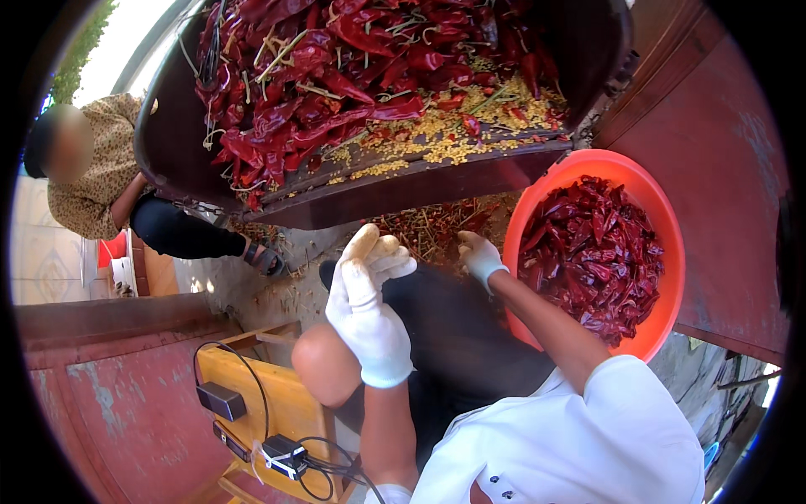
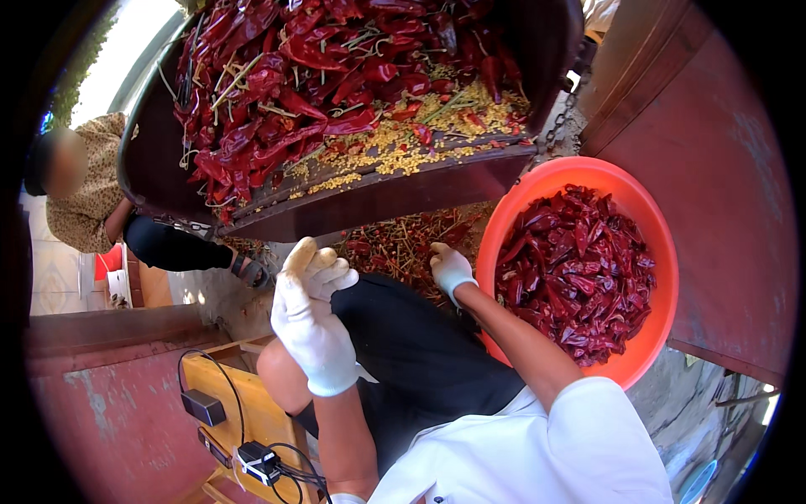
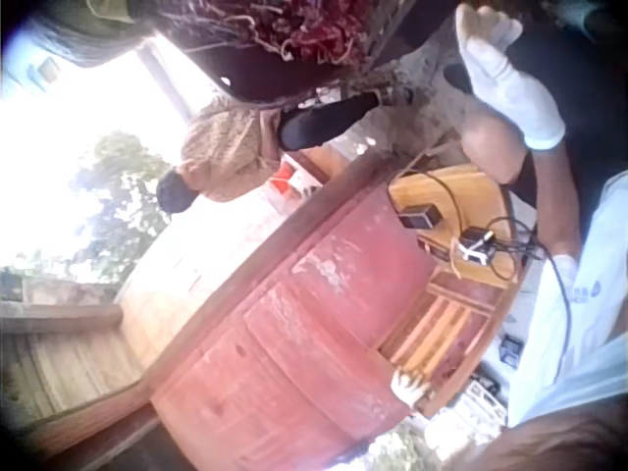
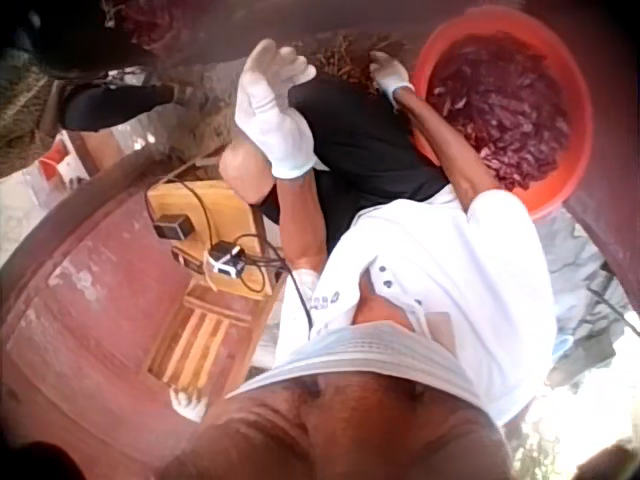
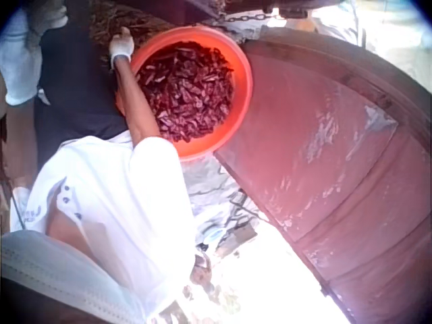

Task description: The person picks up dried red peppers from a large bin, pulls the stems off by hand, and places the peppers into a smaller orange basin.

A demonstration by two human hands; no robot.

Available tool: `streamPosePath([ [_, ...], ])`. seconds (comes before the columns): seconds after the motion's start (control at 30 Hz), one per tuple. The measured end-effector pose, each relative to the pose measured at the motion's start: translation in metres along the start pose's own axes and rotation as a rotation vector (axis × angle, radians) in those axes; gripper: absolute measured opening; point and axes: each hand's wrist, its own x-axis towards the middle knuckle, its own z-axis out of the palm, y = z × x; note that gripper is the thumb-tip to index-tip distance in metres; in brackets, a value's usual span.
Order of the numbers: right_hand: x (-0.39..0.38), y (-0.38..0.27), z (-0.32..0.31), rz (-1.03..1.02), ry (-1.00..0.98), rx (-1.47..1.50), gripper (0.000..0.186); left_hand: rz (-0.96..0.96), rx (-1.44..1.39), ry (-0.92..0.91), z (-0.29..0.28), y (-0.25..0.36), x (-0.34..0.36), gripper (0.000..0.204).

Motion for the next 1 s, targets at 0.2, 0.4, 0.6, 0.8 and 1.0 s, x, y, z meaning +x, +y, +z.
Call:
streamPosePath([
  [0.2,0.1,0.037,0.027,0.281,0.181,-0.357,0.065,-0.016,-0.117,0.072,-0.021,0.007,-0.005,0.053],
  [0.4,0.158,0.048,0.022,0.44,0.152,-0.631,0.073,-0.093,-0.207,0.178,-0.024,0.018,0.0,0.05],
  [0.6,0.173,0.059,0.016,0.476,0.405,-0.09,0.036,-0.099,-0.389,0.21,-0.035,0.02,0.007,0.042],
  [0.8,0.118,0.017,0.03,0.044,0.386,0.012,0.029,-0.07,-0.542,0.265,-0.05,0.026,0.005,0.039],
  [1.0,0.08,-0.02,0.099,-0.73,0.051,-0.707,0.012,-0.055,-0.607,0.335,-0.051,0.027,0.003,0.038],
])
